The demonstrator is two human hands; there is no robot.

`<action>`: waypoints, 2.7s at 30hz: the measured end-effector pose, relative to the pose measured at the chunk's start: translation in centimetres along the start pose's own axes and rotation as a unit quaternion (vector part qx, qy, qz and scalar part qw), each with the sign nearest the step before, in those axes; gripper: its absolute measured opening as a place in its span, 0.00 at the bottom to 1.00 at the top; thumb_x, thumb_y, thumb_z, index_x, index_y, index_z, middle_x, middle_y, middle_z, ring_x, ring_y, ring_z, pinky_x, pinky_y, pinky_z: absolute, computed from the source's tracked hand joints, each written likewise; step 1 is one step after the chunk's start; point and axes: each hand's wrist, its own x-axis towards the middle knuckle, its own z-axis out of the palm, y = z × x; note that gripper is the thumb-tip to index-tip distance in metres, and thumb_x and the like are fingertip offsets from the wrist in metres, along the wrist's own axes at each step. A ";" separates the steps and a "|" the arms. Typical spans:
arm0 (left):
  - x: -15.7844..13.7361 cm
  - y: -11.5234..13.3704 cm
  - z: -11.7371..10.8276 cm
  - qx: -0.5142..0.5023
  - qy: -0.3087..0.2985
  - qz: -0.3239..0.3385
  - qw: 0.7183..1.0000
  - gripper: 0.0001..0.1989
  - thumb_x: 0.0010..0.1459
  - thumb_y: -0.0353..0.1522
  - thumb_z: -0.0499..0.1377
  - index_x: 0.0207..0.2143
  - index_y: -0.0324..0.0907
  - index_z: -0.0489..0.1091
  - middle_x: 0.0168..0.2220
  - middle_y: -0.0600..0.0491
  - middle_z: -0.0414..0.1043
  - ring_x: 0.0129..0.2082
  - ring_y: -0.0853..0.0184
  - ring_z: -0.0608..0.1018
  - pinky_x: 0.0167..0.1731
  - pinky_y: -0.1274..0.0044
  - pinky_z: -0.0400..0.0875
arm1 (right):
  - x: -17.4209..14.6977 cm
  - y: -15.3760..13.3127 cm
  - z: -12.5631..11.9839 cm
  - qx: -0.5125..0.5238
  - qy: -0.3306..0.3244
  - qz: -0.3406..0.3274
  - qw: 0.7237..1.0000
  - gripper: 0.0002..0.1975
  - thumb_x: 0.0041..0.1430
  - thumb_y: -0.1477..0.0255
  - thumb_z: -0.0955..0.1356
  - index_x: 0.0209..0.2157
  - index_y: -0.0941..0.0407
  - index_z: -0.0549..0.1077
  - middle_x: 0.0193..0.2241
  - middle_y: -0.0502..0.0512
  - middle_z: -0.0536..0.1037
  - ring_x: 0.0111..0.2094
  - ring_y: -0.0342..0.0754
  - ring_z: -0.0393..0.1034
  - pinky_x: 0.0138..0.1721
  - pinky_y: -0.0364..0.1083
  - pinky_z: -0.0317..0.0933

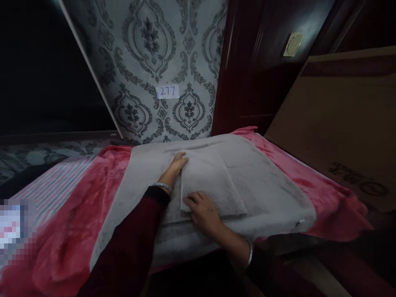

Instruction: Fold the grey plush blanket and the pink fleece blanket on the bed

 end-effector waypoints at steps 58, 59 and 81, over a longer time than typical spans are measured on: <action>-17.5 -2.3 -7.4 0.514 -0.213 0.195 0.808 0.27 0.73 0.41 0.46 0.71 0.53 0.59 0.76 0.51 0.46 0.76 0.53 0.46 0.71 0.51 0.45 | -5.0 4.9 -0.8 -0.054 -0.063 0.020 0.996 0.28 0.75 0.59 0.58 0.72 0.47 0.60 0.73 0.55 0.55 0.74 0.61 0.44 0.70 0.66 0.45; -17.6 -1.9 -7.3 0.511 -0.211 0.189 0.811 0.26 0.73 0.40 0.46 0.70 0.52 0.61 0.76 0.50 0.48 0.76 0.53 0.48 0.71 0.51 0.46 | -5.3 5.0 -1.2 -0.045 -0.064 0.019 0.997 0.27 0.75 0.60 0.57 0.71 0.48 0.62 0.73 0.55 0.57 0.73 0.60 0.47 0.69 0.65 0.47; -21.7 -5.4 -4.9 0.432 -0.135 0.349 0.821 0.24 0.69 0.36 0.55 0.65 0.45 0.68 0.69 0.43 0.63 0.72 0.53 0.62 0.68 0.54 0.60 | -1.8 11.1 -4.4 -0.044 -0.022 0.109 0.993 0.22 0.71 0.67 0.61 0.61 0.53 0.75 0.60 0.60 0.76 0.61 0.58 0.69 0.65 0.63 0.56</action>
